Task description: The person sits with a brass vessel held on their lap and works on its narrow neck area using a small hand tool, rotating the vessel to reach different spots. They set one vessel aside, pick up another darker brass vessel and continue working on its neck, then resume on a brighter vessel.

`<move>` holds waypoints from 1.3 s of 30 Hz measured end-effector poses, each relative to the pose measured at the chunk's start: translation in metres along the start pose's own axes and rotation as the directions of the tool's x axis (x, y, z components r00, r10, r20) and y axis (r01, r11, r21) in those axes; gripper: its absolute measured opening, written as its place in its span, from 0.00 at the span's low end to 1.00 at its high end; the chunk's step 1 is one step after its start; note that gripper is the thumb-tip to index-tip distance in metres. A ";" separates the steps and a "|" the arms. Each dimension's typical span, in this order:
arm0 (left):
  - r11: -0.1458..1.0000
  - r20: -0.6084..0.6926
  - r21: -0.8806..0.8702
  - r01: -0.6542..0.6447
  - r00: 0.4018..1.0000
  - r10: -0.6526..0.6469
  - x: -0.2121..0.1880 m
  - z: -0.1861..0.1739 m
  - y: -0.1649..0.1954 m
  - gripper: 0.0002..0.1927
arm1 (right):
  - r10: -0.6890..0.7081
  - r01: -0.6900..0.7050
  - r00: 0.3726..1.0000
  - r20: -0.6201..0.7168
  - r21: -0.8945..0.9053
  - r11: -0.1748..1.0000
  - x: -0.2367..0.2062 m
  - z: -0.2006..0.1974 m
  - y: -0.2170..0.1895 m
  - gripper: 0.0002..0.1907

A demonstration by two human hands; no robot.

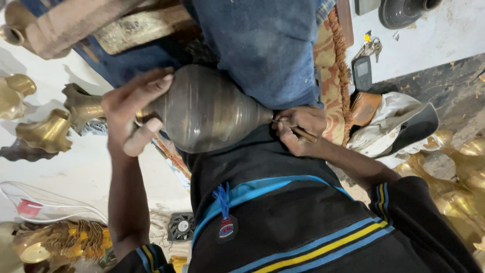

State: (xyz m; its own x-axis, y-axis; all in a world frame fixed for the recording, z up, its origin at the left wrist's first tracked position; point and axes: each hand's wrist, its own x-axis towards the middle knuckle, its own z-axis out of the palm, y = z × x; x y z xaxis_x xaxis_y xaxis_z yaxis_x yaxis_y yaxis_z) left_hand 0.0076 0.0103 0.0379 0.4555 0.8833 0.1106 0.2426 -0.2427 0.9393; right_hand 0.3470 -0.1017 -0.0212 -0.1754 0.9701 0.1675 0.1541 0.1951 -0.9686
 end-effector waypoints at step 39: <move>0.995 -0.138 0.046 -0.093 0.985 0.099 -0.003 0.015 -0.020 0.27 | -0.076 0.076 0.997 -0.008 -0.042 0.996 -0.001 -0.001 0.010 0.13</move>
State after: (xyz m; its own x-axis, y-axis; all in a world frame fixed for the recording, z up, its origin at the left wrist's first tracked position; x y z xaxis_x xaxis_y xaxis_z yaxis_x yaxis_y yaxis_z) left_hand 0.0147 0.0064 0.0143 0.3544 0.9020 0.2465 0.2379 -0.3419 0.9091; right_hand 0.3494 -0.1004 -0.0307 -0.1787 0.9536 0.2424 0.1813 0.2741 -0.9445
